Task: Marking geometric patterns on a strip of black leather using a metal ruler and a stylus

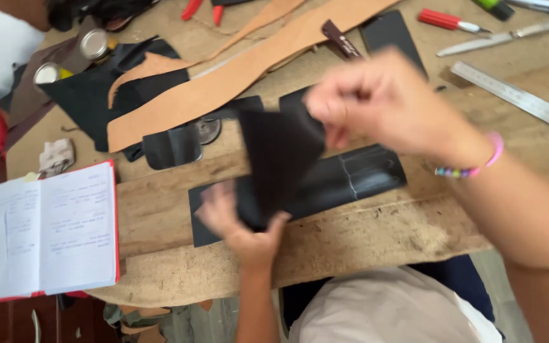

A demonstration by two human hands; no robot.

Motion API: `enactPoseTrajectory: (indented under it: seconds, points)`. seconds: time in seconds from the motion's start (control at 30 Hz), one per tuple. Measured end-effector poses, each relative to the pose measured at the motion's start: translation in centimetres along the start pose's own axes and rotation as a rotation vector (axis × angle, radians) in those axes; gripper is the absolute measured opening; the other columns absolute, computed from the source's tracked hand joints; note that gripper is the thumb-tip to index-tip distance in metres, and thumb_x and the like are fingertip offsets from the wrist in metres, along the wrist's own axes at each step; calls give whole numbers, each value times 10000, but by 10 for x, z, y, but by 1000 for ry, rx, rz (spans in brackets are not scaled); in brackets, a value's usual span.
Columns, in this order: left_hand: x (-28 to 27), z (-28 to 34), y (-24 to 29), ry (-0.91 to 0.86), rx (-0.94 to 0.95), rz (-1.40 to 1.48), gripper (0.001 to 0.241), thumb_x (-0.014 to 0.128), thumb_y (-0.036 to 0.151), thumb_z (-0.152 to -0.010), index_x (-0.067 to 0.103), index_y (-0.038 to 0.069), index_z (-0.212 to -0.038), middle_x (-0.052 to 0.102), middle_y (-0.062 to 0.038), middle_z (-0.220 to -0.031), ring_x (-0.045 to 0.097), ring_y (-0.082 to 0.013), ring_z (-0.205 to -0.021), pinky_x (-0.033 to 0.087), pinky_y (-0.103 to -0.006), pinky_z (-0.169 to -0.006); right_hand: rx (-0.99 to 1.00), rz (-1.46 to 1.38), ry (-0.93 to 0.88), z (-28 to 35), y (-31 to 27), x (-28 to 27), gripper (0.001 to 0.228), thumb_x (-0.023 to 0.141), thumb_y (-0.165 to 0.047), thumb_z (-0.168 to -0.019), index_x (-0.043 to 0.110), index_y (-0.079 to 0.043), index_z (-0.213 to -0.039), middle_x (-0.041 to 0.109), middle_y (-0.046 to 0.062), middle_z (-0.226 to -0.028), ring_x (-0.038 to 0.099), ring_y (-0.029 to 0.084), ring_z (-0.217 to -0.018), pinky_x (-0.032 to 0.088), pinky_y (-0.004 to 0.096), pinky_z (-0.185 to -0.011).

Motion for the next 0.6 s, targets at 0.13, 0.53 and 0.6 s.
enactPoseTrajectory:
  seconds: [0.13, 0.53, 0.6]
  points:
    - [-51, 8, -29, 348, -206, -177, 920, 823, 66, -869, 230, -65, -1561, 330, -333, -1585, 368, -476, -1508, 289, -518, -1292, -97, 50, 22, -7, -86, -11, 417, 494, -333, -1060, 694, 14, -947, 734, 95, -786, 774, 165, -688, 693, 239, -710]
    - [-110, -118, -91, -171, -915, -294, 555, 708, 195, -848, 576, 229, -1386, 716, -49, -1170, 674, -239, -903, 504, -379, -736, -17, -280, 404, 133, -29, -113, 169, 614, -250, -1051, 647, -100, -983, 719, 68, -782, 756, 148, -718, 674, 261, -696]
    - [-156, -181, -201, -374, -611, -203, 622, 733, 57, -774, 585, 154, -1371, 676, -66, -1234, 634, -208, -1034, 484, -357, -900, 9, -317, 484, 144, -10, -112, 128, 635, -234, -1050, 640, -120, -989, 716, 63, -781, 754, 145, -724, 671, 265, -694]
Point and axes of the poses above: each hand's wrist, its own z-axis away from the middle knuckle, its own x-axis out of the palm, y = z × x, the point moved 9 cm from there along -z, towards the middle knuckle
